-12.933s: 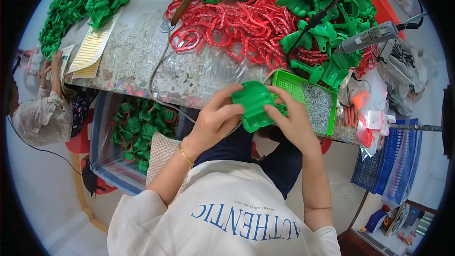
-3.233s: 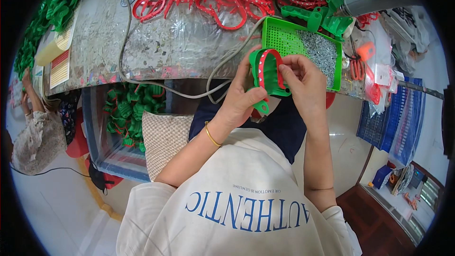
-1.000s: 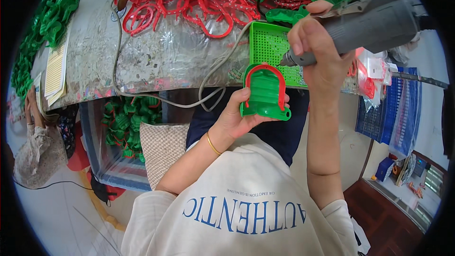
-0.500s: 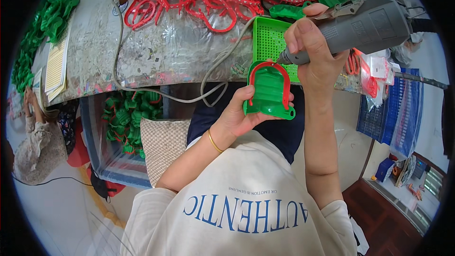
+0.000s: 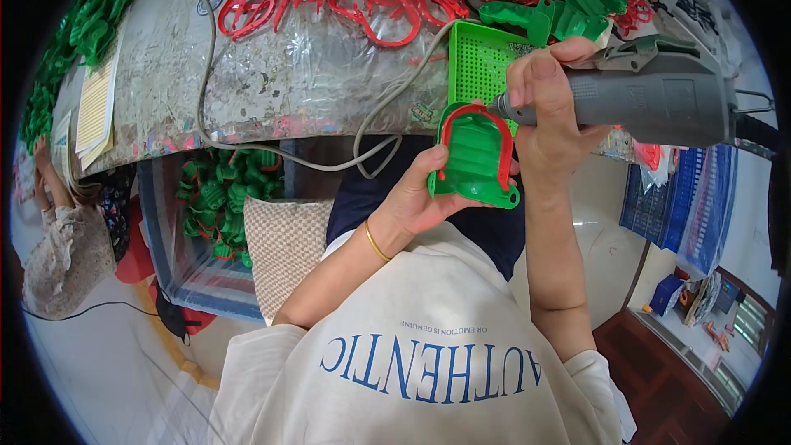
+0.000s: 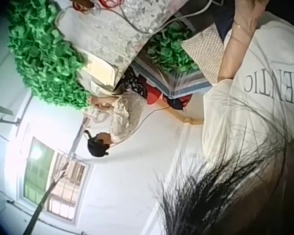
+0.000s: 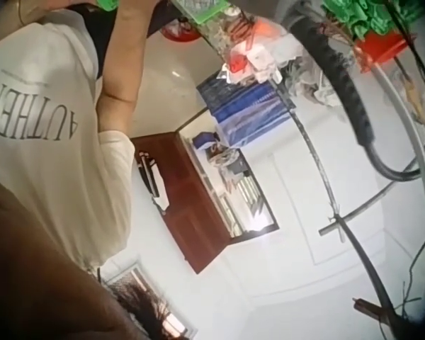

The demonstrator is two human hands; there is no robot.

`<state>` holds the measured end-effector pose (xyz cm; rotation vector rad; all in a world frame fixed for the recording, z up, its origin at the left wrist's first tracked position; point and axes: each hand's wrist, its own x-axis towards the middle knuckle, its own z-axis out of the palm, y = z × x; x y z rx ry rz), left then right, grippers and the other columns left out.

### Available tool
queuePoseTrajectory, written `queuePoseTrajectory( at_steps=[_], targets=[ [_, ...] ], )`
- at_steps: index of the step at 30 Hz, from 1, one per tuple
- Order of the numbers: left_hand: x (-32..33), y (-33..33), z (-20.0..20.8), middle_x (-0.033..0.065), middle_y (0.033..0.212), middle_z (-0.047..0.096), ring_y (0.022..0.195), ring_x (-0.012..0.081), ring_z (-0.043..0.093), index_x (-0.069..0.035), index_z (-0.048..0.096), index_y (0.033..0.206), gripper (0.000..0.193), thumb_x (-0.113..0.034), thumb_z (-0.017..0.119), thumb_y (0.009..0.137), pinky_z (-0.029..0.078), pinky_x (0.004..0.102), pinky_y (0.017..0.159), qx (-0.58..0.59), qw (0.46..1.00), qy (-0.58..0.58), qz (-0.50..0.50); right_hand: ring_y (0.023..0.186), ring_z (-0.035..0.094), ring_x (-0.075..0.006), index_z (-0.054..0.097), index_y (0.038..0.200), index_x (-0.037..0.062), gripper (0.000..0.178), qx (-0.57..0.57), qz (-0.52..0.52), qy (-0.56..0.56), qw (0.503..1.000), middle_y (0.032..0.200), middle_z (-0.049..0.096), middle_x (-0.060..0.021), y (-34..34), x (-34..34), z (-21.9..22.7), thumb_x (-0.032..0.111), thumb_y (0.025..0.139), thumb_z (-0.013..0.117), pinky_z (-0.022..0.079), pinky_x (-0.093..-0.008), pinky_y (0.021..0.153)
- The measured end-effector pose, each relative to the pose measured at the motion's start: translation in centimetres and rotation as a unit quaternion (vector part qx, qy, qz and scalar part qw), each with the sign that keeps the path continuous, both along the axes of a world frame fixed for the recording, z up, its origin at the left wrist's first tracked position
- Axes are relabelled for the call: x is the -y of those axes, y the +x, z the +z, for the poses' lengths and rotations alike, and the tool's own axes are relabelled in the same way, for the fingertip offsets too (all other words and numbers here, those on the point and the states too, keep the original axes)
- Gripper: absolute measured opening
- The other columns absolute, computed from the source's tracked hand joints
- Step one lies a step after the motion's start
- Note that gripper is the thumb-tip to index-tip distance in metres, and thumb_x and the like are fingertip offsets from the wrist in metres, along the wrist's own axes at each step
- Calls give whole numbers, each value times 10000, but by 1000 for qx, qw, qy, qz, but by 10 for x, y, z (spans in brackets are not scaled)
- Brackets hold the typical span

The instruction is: Assembling red and green plastic components using a handheld heat tool at a workbench.

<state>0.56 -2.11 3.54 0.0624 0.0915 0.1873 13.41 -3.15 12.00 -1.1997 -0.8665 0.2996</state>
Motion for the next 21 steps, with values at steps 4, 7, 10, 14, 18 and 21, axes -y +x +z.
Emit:
queuePoseTrajectory(
  at_steps=[4,7,10,14,18,21],
  targets=[
    [0,3,-7,248,1264,507,1166,355,523,17,364,1353,701,-448,557,865,432,488,988,-14,1000,4,-3,537,449,-123,518,987,-8,171,-39,13,28,999,648,473,-28,9,0,6,44,857,616,357,-266,528],
    [1,1,-13,253,1279,494,1173,357,517,15,368,1352,689,-452,539,875,434,486,988,-5,1000,-19,-23,543,493,-108,548,954,-10,164,-60,45,60,995,668,521,-30,22,-8,25,50,839,650,395,-248,524],
    [1,3,-12,261,1284,487,1180,363,511,12,368,1353,697,-461,540,871,432,486,992,-19,998,-47,-20,550,489,-111,537,998,-9,211,-53,72,70,993,669,511,-26,37,-9,43,80,847,656,398,-257,545],
    [-1,2,-15,270,1286,479,1187,366,505,10,367,1354,708,-467,549,864,436,485,990,4,999,-30,-10,653,471,-139,479,1154,-24,364,-18,143,50,988,719,466,-39,59,-10,47,168,886,632,390,-307,654],
    [-1,-2,-17,275,1300,463,1189,370,502,7,361,1359,733,-481,565,851,445,482,981,8,999,-48,1,742,486,-151,450,1222,-33,455,-20,200,-24,979,835,492,-66,65,-9,65,223,886,619,409,-332,743],
    [2,1,-15,275,1309,452,1190,374,499,8,359,1360,753,-495,573,842,439,484,987,-10,999,-45,-15,719,501,-143,500,1137,-27,348,-32,195,-71,978,821,520,-73,67,-5,89,159,867,615,427,-324,707]
  ],
)
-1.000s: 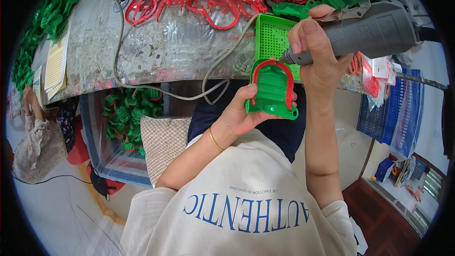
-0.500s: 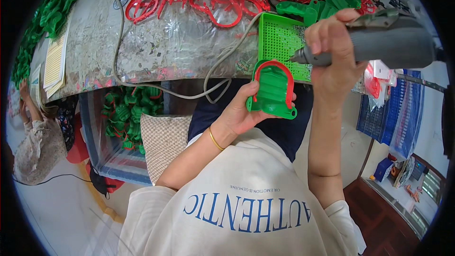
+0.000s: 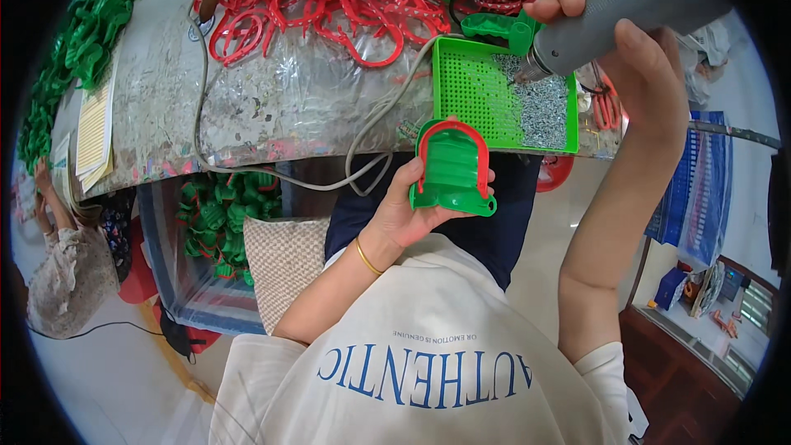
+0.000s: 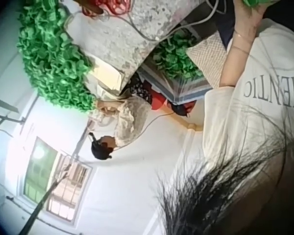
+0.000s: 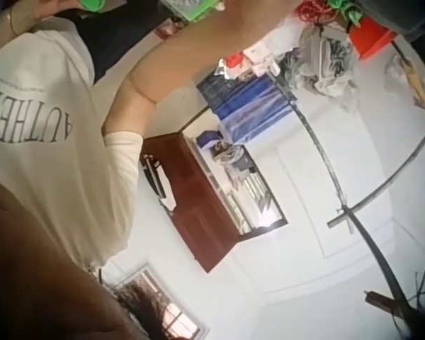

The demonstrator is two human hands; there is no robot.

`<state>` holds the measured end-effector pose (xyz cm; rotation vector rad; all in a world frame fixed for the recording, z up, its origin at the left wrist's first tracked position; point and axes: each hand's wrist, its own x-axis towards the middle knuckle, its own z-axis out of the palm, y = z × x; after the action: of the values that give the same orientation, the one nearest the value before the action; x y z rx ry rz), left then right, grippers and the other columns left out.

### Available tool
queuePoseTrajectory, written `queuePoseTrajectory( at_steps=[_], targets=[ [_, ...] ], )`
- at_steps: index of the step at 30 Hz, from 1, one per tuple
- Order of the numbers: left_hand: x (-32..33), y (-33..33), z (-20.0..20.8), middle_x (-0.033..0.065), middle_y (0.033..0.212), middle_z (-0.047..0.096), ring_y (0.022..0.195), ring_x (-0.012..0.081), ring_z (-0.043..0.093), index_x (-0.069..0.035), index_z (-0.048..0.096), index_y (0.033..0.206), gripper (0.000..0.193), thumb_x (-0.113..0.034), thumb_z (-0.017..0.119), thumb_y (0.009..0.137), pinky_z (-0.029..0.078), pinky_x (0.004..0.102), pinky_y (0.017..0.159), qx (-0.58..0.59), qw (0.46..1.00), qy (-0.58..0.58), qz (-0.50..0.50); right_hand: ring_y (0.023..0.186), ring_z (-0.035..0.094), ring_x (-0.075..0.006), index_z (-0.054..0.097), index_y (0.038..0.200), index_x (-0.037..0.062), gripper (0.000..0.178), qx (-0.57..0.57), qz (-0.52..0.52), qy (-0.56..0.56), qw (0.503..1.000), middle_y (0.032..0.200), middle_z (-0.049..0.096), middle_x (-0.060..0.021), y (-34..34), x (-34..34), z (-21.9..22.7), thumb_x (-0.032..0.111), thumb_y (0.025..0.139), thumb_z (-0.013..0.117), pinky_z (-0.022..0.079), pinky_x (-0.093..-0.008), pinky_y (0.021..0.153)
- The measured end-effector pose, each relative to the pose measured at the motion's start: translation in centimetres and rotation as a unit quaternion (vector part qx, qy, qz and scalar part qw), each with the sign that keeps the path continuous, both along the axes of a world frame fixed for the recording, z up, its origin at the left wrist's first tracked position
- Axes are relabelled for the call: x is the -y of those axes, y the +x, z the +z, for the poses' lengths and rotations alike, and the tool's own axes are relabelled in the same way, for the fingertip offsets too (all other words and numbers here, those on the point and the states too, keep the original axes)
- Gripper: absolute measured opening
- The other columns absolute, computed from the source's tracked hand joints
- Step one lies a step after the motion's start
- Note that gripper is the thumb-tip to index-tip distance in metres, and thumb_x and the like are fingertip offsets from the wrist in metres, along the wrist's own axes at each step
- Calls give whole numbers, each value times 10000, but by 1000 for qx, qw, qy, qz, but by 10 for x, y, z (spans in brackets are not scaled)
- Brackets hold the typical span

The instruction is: Assembling red and green plastic components using a handheld heat tool at a workbench.

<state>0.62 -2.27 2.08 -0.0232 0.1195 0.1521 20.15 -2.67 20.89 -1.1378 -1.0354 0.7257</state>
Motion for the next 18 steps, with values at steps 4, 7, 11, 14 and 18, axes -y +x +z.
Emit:
queuePoseTrajectory(
  at_steps=[4,7,11,14,18],
  targets=[
    [-1,2,-3,275,1318,440,1188,378,496,12,355,1361,779,-515,579,833,433,483,991,-12,1000,5,16,590,524,-97,543,1005,9,209,-91,-40,-5,995,708,546,-32,-9,-17,-7,120,855,639,430,-241,545],
    [-6,3,-2,275,1315,441,1179,381,499,15,353,1362,785,-522,574,834,443,475,978,15,999,6,33,615,512,-115,543,995,-9,205,-55,-119,59,990,720,532,-43,11,-22,-47,110,854,633,429,-274,583],
    [-8,7,-7,278,1302,448,1164,384,505,17,356,1359,793,-533,571,830,449,471,971,21,999,-22,29,575,498,-118,553,911,-16,122,-11,-202,102,974,653,504,-36,4,-30,-87,52,843,628,429,-295,565],
    [-8,7,-10,253,1298,445,1152,406,490,-59,325,1397,799,-506,619,804,441,511,961,8,999,-38,25,544,496,-115,548,898,-12,94,-6,-235,64,970,623,506,-33,1,-37,-113,37,850,612,432,-284,549],
    [-8,10,-7,195,1258,482,1107,392,506,-201,322,1409,747,-444,655,786,446,514,945,-8,998,-40,55,538,506,-117,550,874,-8,83,13,-252,73,965,623,524,-33,9,-44,-136,41,852,613,433,-266,528]
  ],
)
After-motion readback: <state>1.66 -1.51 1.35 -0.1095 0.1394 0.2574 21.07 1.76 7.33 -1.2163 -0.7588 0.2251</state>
